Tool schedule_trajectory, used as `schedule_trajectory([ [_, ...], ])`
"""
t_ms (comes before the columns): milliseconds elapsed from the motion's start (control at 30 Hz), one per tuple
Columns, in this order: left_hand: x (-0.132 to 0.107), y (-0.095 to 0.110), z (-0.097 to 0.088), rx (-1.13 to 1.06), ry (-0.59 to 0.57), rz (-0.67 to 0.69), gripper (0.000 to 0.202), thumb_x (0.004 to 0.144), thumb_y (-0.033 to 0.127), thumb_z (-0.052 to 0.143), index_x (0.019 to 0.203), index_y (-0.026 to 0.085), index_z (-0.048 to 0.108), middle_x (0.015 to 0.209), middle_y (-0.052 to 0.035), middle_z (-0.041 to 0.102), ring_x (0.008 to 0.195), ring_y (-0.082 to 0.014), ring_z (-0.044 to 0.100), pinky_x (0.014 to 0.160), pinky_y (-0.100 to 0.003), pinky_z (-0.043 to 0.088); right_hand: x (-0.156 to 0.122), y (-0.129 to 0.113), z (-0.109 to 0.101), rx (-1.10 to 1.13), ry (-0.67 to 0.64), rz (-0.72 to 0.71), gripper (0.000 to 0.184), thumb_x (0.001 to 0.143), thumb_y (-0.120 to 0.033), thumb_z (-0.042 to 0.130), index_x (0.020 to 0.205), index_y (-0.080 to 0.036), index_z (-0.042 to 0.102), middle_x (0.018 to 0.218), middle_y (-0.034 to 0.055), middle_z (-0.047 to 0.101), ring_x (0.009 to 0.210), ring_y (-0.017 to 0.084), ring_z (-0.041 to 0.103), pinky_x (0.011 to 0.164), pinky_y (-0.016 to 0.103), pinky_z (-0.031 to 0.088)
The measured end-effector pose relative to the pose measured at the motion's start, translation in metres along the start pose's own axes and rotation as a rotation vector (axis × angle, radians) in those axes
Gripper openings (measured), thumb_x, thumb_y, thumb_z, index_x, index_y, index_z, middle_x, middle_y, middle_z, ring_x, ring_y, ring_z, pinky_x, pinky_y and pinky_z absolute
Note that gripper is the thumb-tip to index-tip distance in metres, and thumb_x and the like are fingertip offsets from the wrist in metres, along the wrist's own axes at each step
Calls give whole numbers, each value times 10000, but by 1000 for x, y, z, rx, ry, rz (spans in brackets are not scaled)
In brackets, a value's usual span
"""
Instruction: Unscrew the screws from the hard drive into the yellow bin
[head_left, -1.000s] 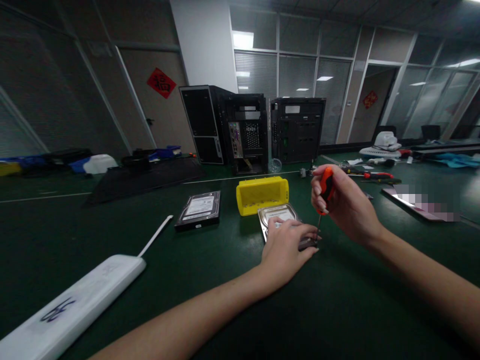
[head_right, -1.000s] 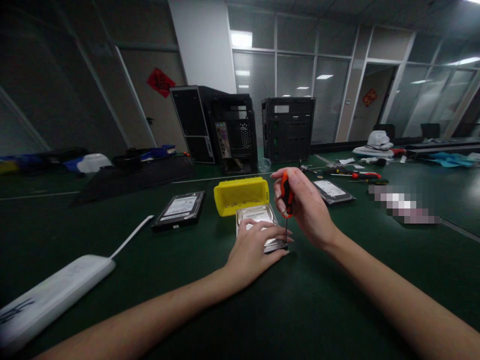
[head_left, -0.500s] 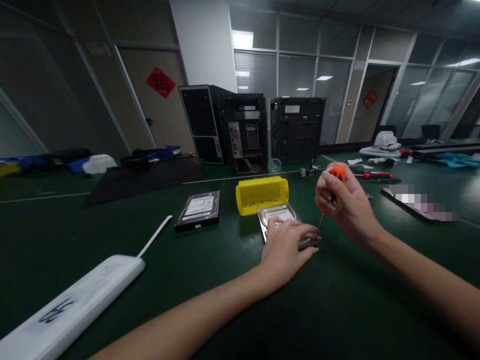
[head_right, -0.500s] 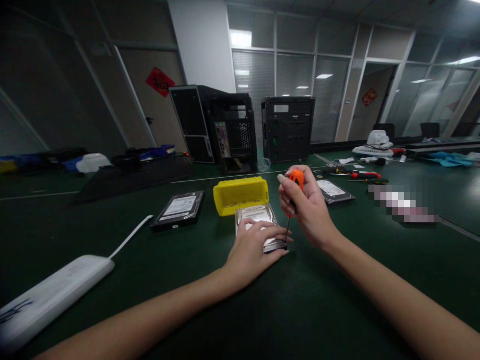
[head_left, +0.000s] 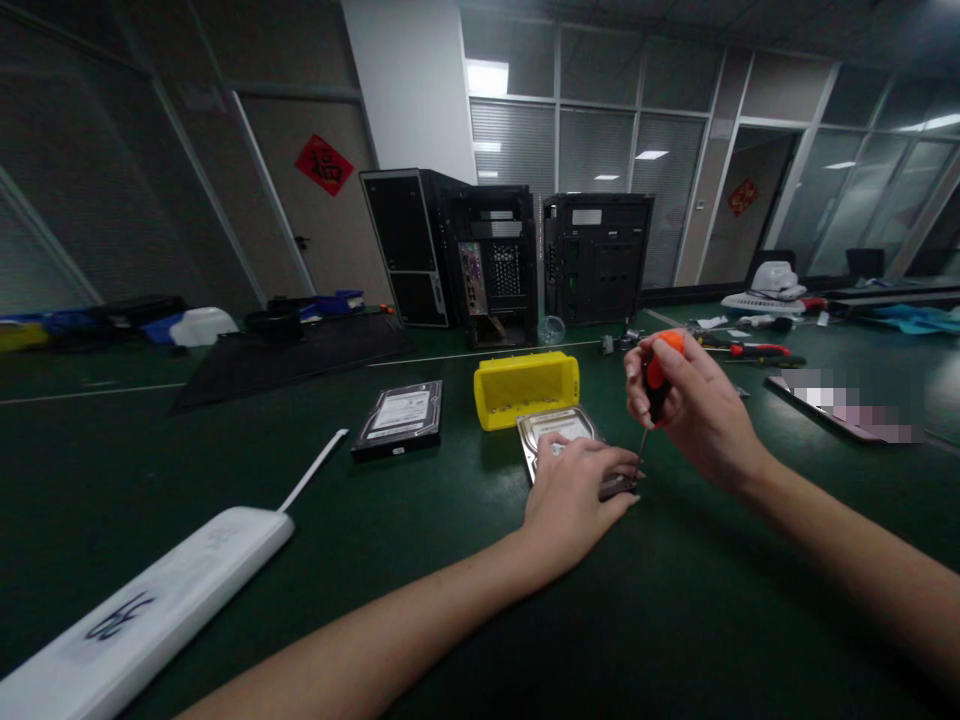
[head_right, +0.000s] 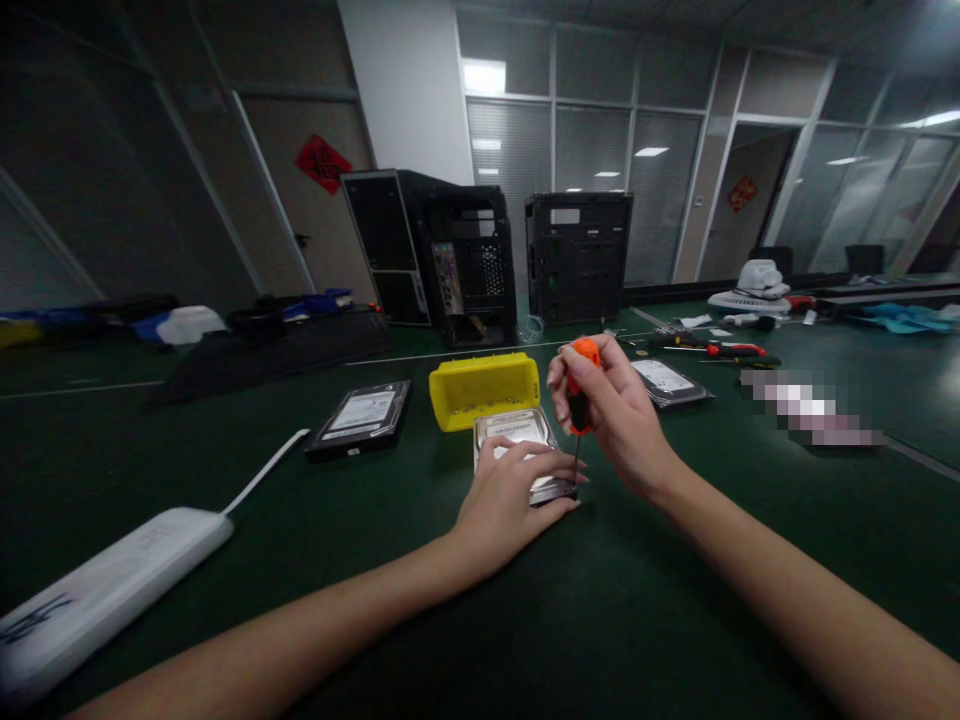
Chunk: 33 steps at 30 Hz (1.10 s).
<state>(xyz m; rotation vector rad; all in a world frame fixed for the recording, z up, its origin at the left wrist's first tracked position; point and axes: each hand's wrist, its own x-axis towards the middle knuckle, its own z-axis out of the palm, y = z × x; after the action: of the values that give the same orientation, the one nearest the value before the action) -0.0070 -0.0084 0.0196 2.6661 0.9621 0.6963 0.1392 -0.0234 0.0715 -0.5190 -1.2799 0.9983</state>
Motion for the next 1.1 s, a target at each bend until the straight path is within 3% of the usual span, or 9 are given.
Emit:
schedule_trajectory([
  [133,0,1,-1,17,-16,-6,265,810,322,591,1069,277,619,1081,-13,644,1066,-223,524,988,-492,255,1,1,-1,-37,23,18,162,834,-357,523,867,-231,426,762,-20,510,542,73,446,462,210,344],
  [267,0,1,-2,13,-18,4,254,808,319,595,1059,285,618,1073,2,650,1063,-216,527,994,-485,245,1,0,1,-49,47,12,196,814,-357,557,931,-261,433,654,-54,422,494,69,380,438,204,296],
  [400,0,0,0,8,5,-1,251,804,318,598,1052,292,615,1074,7,649,1066,-216,522,990,-484,240,0,-3,3,-21,12,15,258,864,-449,428,1037,-266,483,652,-42,394,479,77,331,433,220,284],
  [500,-1,-1,0,7,7,9,252,809,319,590,1059,293,611,1074,15,644,1068,-212,520,991,-476,239,0,-3,3,8,-27,28,308,885,-464,360,1005,-232,522,674,-26,408,496,78,356,442,227,300],
  [867,-1,-1,0,5,5,18,249,811,327,587,1056,293,616,1073,12,644,1063,-214,527,986,-461,248,0,-4,1,-18,10,6,123,845,-310,527,891,-238,439,765,-28,526,513,67,459,434,208,328],
  [1000,0,0,-1,5,-1,15,247,811,309,592,1056,291,615,1073,15,648,1058,-215,529,985,-478,246,1,-2,1,11,18,8,130,841,-297,541,894,-244,434,648,-60,440,461,46,383,423,195,270],
  [1100,1,1,-1,-6,-3,20,236,809,296,595,1044,291,619,1069,18,652,1048,-216,534,981,-484,252,1,-2,2,44,3,3,148,891,-360,434,996,-260,466,638,-54,401,461,49,344,428,204,254],
])
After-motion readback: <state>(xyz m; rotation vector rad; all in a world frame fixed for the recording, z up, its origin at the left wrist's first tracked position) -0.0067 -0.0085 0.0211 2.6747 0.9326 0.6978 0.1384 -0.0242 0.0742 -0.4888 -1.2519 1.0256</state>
